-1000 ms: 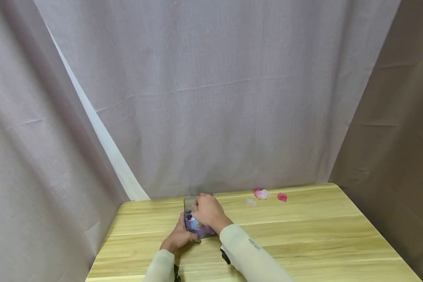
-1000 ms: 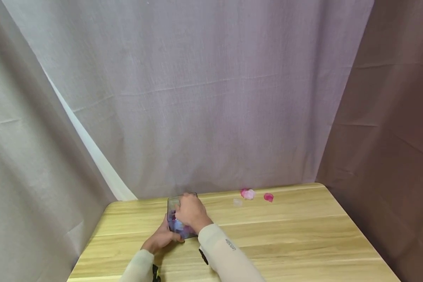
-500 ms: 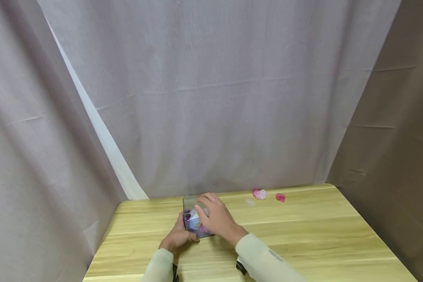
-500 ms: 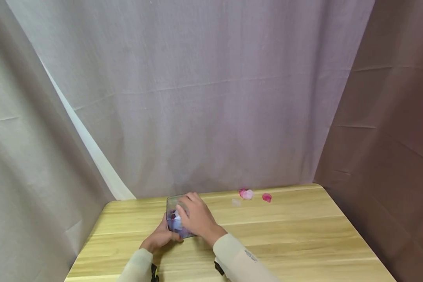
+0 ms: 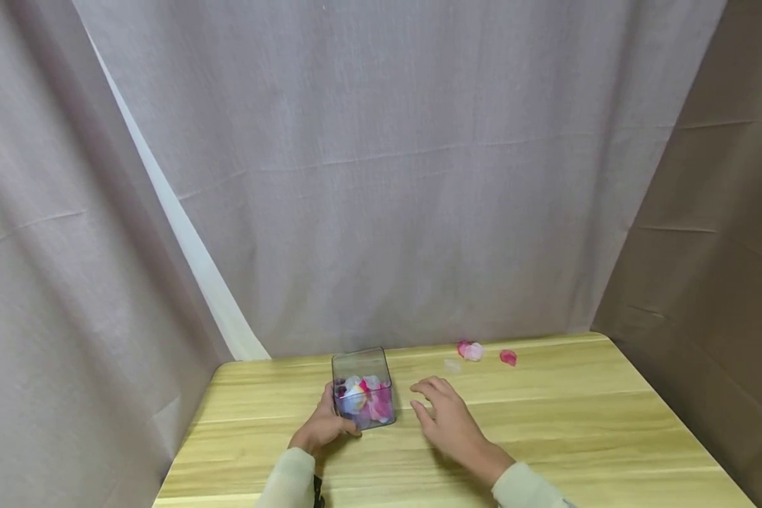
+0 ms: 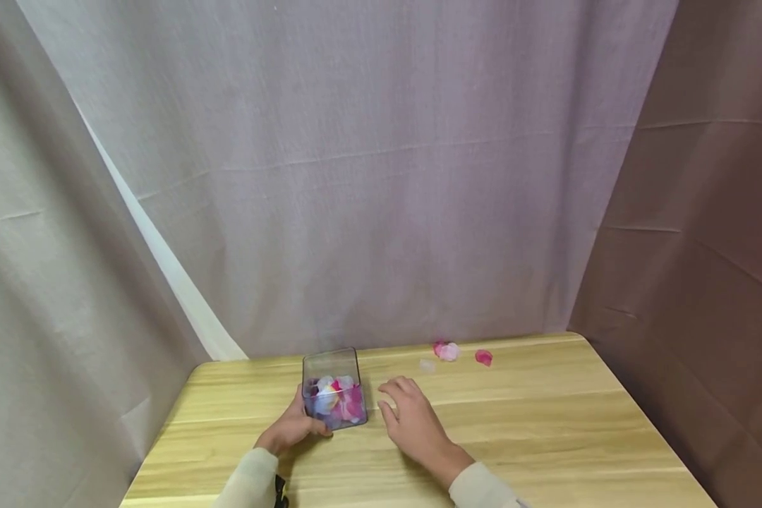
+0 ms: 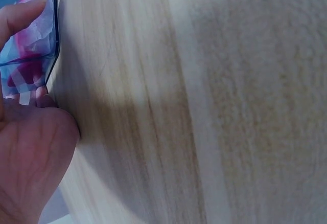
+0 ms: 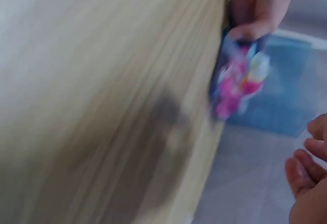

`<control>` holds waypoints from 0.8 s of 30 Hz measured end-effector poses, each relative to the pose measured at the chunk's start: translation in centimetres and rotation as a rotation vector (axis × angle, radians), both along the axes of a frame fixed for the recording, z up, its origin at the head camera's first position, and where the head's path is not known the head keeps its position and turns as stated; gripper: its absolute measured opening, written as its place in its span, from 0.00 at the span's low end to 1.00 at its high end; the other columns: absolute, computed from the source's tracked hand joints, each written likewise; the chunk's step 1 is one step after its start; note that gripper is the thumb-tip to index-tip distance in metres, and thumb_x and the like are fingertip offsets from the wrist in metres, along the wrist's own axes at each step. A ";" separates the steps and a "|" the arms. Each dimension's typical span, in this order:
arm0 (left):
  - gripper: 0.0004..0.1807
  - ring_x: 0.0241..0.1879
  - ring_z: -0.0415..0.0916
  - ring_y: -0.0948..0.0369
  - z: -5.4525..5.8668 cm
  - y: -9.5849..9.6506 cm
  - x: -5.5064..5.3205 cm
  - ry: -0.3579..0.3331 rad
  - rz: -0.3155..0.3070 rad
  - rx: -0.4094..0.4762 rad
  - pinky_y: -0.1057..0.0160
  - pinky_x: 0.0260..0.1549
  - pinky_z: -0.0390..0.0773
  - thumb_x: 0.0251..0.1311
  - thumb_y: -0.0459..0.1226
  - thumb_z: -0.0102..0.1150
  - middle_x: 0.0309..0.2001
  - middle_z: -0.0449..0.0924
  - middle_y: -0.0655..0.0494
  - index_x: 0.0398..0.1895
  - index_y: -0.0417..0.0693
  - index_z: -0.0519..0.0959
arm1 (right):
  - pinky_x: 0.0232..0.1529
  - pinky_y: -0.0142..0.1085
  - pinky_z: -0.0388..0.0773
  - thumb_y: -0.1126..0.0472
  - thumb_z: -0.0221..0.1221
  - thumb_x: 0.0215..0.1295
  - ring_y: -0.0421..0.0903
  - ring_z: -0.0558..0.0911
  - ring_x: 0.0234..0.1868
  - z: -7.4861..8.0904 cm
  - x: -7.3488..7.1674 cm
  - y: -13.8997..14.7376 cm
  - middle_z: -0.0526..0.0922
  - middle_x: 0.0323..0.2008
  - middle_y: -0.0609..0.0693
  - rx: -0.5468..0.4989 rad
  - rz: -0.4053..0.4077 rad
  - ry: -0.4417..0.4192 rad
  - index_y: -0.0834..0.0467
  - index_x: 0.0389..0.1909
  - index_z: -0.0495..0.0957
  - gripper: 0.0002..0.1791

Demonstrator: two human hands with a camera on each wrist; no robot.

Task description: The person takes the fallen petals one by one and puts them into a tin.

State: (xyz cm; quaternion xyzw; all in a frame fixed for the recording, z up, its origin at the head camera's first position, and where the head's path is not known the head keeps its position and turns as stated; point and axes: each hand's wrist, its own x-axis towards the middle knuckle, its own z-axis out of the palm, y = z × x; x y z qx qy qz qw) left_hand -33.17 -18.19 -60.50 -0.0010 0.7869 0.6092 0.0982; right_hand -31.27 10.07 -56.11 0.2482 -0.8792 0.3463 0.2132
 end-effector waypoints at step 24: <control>0.67 0.69 0.70 0.41 -0.2 -0.4 -0.1 -0.020 -0.020 0.026 0.28 0.79 0.52 0.37 0.23 0.74 0.74 0.67 0.36 0.83 0.46 0.48 | 0.50 0.52 0.84 0.74 0.59 0.68 0.55 0.80 0.42 -5.5 -11.4 5.6 0.79 0.39 0.57 0.201 -0.170 -0.306 0.65 0.37 0.79 0.03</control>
